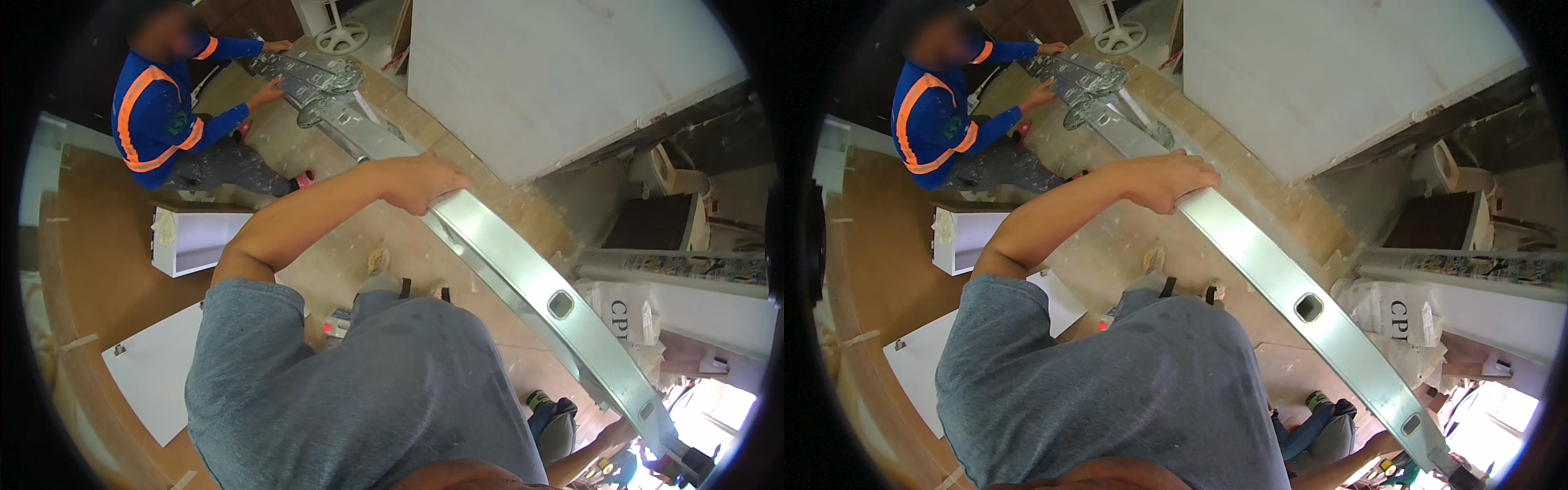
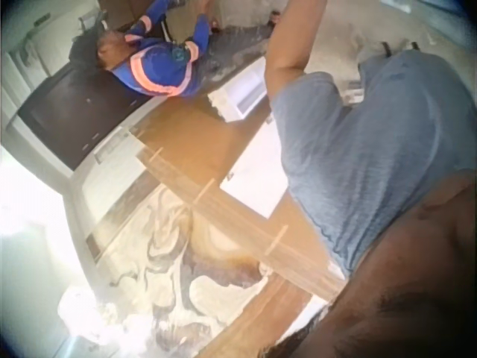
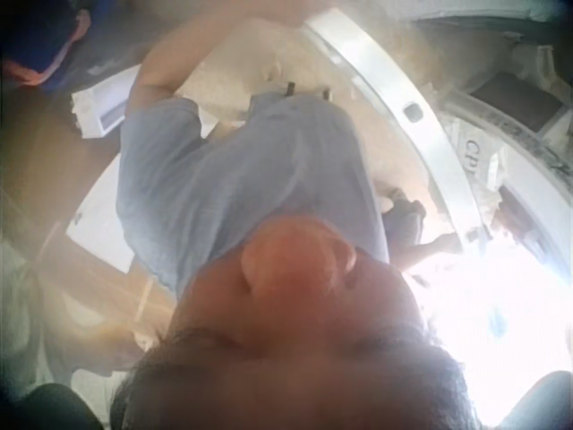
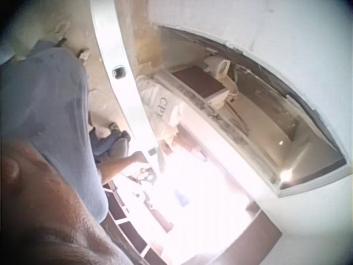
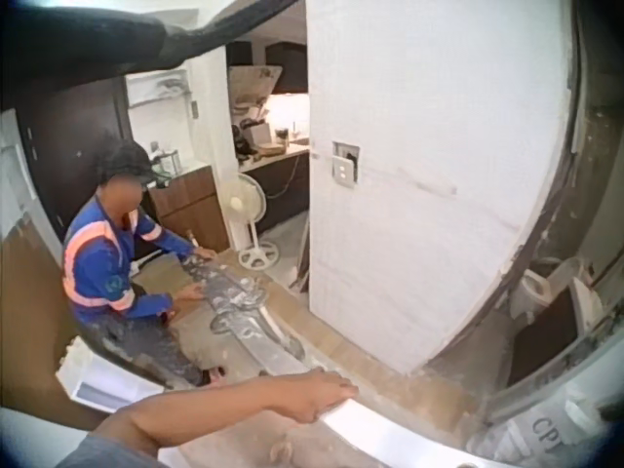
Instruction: The person assembles a metal ladder by unfolding its sections and connecting the rungs. They work with another person to lift and position the ladder, then fold it into a compact form and place it upright.
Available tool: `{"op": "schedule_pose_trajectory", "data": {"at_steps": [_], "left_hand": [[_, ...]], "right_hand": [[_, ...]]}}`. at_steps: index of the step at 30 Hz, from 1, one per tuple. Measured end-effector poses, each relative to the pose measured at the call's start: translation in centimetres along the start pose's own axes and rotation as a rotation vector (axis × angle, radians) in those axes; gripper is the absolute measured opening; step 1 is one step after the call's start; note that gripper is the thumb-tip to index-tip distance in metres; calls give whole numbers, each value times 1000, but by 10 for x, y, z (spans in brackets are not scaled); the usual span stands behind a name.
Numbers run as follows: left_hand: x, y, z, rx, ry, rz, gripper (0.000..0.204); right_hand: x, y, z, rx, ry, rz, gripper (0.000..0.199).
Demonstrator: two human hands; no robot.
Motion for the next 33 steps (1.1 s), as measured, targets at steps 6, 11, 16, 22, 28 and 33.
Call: {"op": "schedule_pose_trajectory", "data": {"at_steps": [6,11,16,22,28,33], "left_hand": [[-52,-11,-37,-78,6,-33,63],[-103,-4,-79,-70,141,-61,69],[-220,-41,-20,-291,1473,-213,73],[-97,-134,132,-1414,1324,122,58],[-53,-98,105,-1483,1172,262,57],[-62,-66,75,-1302,1266,-71,56]], "right_hand": [[-8,-61,-52,-78,43,71,56],[-8,-89,-81,-100,74,77,52],[-16,-93,-95,-133,83,97,45],[-10,-91,-100,-373,-5,98,37],[-33,-164,-101,-57,5,61,48],[-31,-184,-125,71,149,-17,42]]}}
Point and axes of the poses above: each hand's wrist, its own x-axis towards the middle knuckle, its own z-axis out of the palm, y = z × x, the point moved 10 cm from there along x, towards the middle knuckle, and after that the axes turned 15 degrees about -y, right-handed, at the moved point
